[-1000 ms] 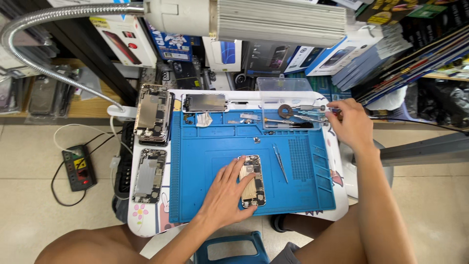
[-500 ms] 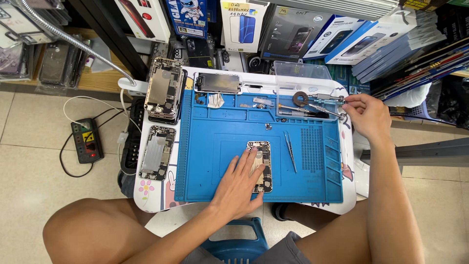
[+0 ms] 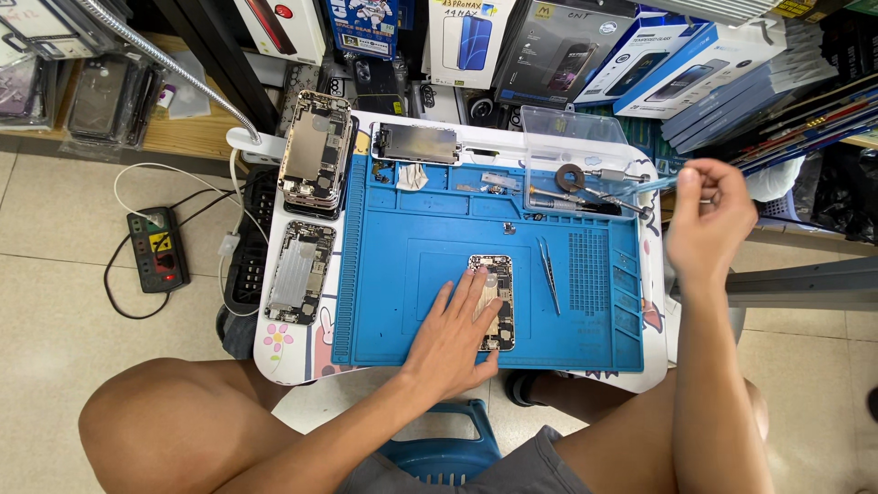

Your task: The person uses tweezers and a screwdriver to remove small components and screws from a disassembled smartphone chassis on a blue work mat. They place removed parts on the mat and continue unscrewing and extracting internal pieces.

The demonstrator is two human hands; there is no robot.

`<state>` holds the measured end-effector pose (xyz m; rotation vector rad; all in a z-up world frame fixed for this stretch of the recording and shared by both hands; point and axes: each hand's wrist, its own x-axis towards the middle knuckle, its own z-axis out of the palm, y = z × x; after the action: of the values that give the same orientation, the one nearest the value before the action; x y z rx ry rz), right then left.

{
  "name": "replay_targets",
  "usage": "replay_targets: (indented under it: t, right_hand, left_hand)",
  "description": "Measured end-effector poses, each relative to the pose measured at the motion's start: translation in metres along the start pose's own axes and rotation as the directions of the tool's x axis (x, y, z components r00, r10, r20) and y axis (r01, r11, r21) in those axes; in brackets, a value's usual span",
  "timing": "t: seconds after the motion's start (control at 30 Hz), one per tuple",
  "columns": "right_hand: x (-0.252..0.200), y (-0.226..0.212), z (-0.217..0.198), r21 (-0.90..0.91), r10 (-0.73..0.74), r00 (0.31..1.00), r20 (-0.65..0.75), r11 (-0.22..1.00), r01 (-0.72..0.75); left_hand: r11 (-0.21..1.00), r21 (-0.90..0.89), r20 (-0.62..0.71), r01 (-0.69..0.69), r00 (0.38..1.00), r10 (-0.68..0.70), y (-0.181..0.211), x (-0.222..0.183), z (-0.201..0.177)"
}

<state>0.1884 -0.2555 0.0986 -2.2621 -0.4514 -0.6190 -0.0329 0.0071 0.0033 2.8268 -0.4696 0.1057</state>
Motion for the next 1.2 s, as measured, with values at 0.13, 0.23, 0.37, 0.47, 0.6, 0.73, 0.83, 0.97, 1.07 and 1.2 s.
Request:
replay_targets:
  t: [0.13, 0.23, 0.37, 0.47, 0.6, 0.73, 0.83, 0.97, 1.07, 1.2]
  right_hand:
    - [-0.031, -0.046, 0.006, -0.047, -0.075, 0.985, 0.153, 0.995, 0.083]
    - [-0.045, -0.073, 0.021, -0.078, -0.100, 0.960, 0.261, 0.989, 0.125]
    - [-0.051, -0.094, 0.034, -0.100, -0.115, 0.916, 0.385, 0.981, 0.165]
    - [-0.054, -0.093, 0.042, -0.109, -0.059, 0.893, 0.447, 0.987, 0.120]
    - [-0.051, -0.106, 0.046, -0.227, 0.031, 0.816, 0.577, 0.966, 0.124]
    - [-0.059, -0.107, 0.055, -0.271, 0.027, 0.759, 0.651, 0.941, 0.200]
    - [-0.069, -0.096, 0.064, -0.259, 0.044, 0.802, 0.596, 0.956, 0.141]
    - [-0.083, -0.083, 0.086, 0.029, 0.104, 0.802, 0.588, 0.988, -0.150]
    - [-0.085, -0.086, 0.095, 0.072, 0.069, 0.791, 0.607, 0.987, -0.141]
    - [-0.084, -0.091, 0.094, 0.026, 0.000, 0.776, 0.630, 0.999, -0.022]
  left_hand:
    - [1.000, -0.003, 0.009, 0.006, 1.000, -0.005, 0.000, 0.000, -0.002]
    - [0.989, -0.141, 0.064, 0.043, 0.997, -0.034, 0.002, 0.001, -0.008]
    - [0.990, -0.129, 0.056, 0.061, 0.997, -0.054, 0.004, 0.002, -0.004]
    - [0.990, -0.126, 0.048, 0.057, 0.998, -0.051, 0.003, 0.001, -0.003]
    - [0.992, -0.123, 0.035, 0.042, 0.999, -0.038, 0.002, 0.001, -0.002]
    - [0.992, -0.117, 0.026, 0.043, 0.999, -0.040, 0.002, 0.002, 0.001]
    - [0.990, -0.128, 0.025, 0.057, 0.998, -0.054, 0.003, 0.001, 0.003]
    - [0.992, -0.112, 0.026, 0.055, 0.998, -0.053, 0.003, 0.001, 0.007]
    - [0.994, -0.100, 0.013, 0.050, 0.999, -0.049, 0.003, 0.001, 0.008]
    - [0.995, -0.089, -0.023, 0.043, 0.999, -0.046, 0.003, 0.001, 0.006]
